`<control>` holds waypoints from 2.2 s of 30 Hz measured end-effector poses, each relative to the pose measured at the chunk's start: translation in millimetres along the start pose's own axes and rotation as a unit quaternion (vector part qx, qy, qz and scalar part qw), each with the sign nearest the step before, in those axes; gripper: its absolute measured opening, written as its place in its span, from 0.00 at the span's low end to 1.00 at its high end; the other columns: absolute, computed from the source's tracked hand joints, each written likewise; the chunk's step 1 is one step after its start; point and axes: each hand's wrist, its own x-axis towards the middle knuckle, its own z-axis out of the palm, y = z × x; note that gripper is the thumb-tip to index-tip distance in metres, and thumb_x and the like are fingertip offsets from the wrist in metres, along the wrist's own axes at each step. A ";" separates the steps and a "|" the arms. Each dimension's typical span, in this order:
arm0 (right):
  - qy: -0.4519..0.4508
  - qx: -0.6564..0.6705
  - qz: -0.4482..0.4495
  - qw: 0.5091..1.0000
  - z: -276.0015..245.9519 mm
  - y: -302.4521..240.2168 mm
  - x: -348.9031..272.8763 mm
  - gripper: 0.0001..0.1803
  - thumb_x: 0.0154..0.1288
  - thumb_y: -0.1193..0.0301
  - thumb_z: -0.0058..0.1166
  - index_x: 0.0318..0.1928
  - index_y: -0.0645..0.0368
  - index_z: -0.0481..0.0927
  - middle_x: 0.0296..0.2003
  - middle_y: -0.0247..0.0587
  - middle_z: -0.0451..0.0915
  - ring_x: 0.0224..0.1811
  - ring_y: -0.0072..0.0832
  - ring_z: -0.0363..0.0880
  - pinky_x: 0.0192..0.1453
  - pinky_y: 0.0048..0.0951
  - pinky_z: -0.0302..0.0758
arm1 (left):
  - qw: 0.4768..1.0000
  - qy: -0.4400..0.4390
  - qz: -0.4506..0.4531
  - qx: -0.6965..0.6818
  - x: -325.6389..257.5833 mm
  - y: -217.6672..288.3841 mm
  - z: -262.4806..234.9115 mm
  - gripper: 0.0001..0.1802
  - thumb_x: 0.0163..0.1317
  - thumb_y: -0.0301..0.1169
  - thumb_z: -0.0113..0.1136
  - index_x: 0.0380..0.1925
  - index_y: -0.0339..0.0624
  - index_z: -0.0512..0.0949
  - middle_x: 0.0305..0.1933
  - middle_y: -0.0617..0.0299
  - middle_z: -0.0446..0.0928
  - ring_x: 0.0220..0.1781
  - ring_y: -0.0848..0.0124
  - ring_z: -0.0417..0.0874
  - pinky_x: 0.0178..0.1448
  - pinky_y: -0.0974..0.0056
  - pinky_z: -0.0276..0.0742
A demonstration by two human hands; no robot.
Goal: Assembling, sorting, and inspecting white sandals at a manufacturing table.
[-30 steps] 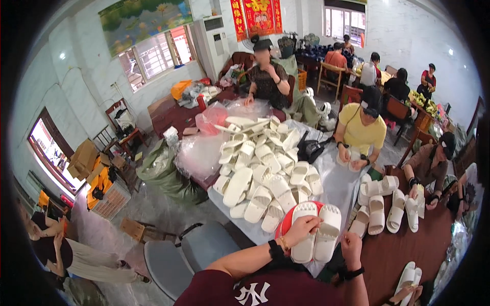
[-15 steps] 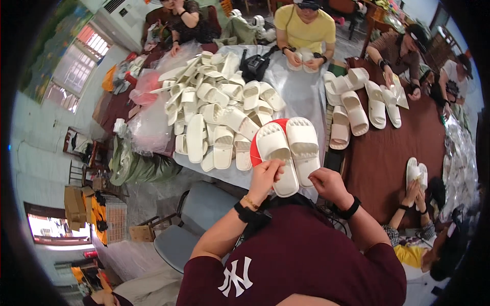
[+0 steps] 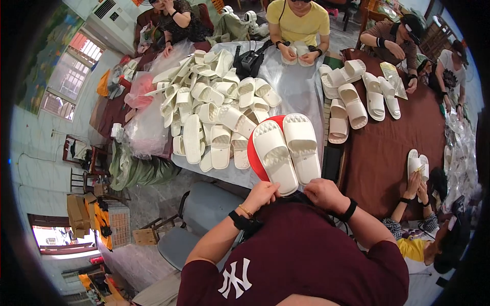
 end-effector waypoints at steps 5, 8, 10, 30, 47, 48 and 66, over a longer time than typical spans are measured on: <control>0.042 -0.010 -0.005 0.999 -14.3 0.7 15.5 0.07 0.58 0.68 0.53 0.28 0.59 0.78 0.26 0.44 0.76 0.32 0.43 0.77 0.35 0.42 0.74 | 0.997 0.039 0.009 -0.068 -7.9 0.6 -8.8 0.24 0.67 0.46 0.51 0.23 0.37 0.80 0.16 0.65 0.74 0.13 0.80 0.69 0.17 0.73 0.62; 0.025 -0.021 -0.007 0.999 -14.8 2.9 14.7 0.06 0.57 0.69 0.53 0.28 0.58 0.78 0.26 0.44 0.76 0.32 0.43 0.77 0.35 0.42 0.75 | 0.997 0.043 0.003 -0.057 -18.5 -3.3 -13.4 0.24 0.67 0.46 0.51 0.22 0.37 0.80 0.15 0.66 0.73 0.13 0.80 0.68 0.18 0.74 0.62; 0.021 -0.018 -0.006 1.000 -11.0 3.7 12.9 0.06 0.57 0.70 0.53 0.28 0.58 0.78 0.26 0.43 0.76 0.32 0.43 0.77 0.35 0.42 0.75 | 0.999 0.011 -0.022 -0.044 -23.0 -2.9 -15.3 0.23 0.66 0.46 0.51 0.22 0.38 0.80 0.15 0.67 0.73 0.13 0.80 0.67 0.18 0.74 0.62; 0.159 0.001 0.042 0.986 -24.0 20.8 63.4 0.12 0.58 0.74 0.52 0.44 0.57 0.79 0.34 0.48 0.78 0.37 0.47 0.79 0.41 0.42 0.76 | 0.986 0.128 0.077 -0.079 36.0 26.2 -20.5 0.22 0.67 0.45 0.52 0.34 0.34 0.80 0.23 0.61 0.79 0.16 0.76 0.76 0.20 0.73 0.70; 0.184 0.171 0.259 0.933 -40.2 128.7 127.3 0.18 0.60 0.64 0.52 0.38 0.70 0.80 0.33 0.54 0.82 0.38 0.42 0.81 0.43 0.36 0.74 | 0.948 0.257 0.042 -0.182 44.3 -23.7 -71.3 0.15 0.63 0.39 0.56 0.31 0.37 0.77 0.19 0.64 0.73 0.16 0.77 0.73 0.19 0.72 0.66; 0.184 0.159 0.260 0.935 -41.0 127.3 132.1 0.20 0.59 0.61 0.54 0.36 0.71 0.81 0.28 0.52 0.81 0.31 0.38 0.81 0.37 0.34 0.74 | 0.956 0.261 0.074 -0.108 39.2 -25.7 -61.1 0.16 0.62 0.39 0.56 0.28 0.35 0.77 0.18 0.62 0.74 0.15 0.75 0.74 0.20 0.70 0.68; 0.174 0.078 0.288 0.938 -38.6 144.8 170.8 0.13 0.49 0.66 0.59 0.29 0.64 0.84 0.23 0.51 0.82 0.29 0.42 0.82 0.38 0.36 0.77 | 0.745 0.270 0.377 0.480 47.1 6.0 2.4 0.05 0.57 0.30 0.52 0.32 0.46 0.75 0.23 0.59 0.74 0.21 0.61 0.80 0.23 0.58 0.75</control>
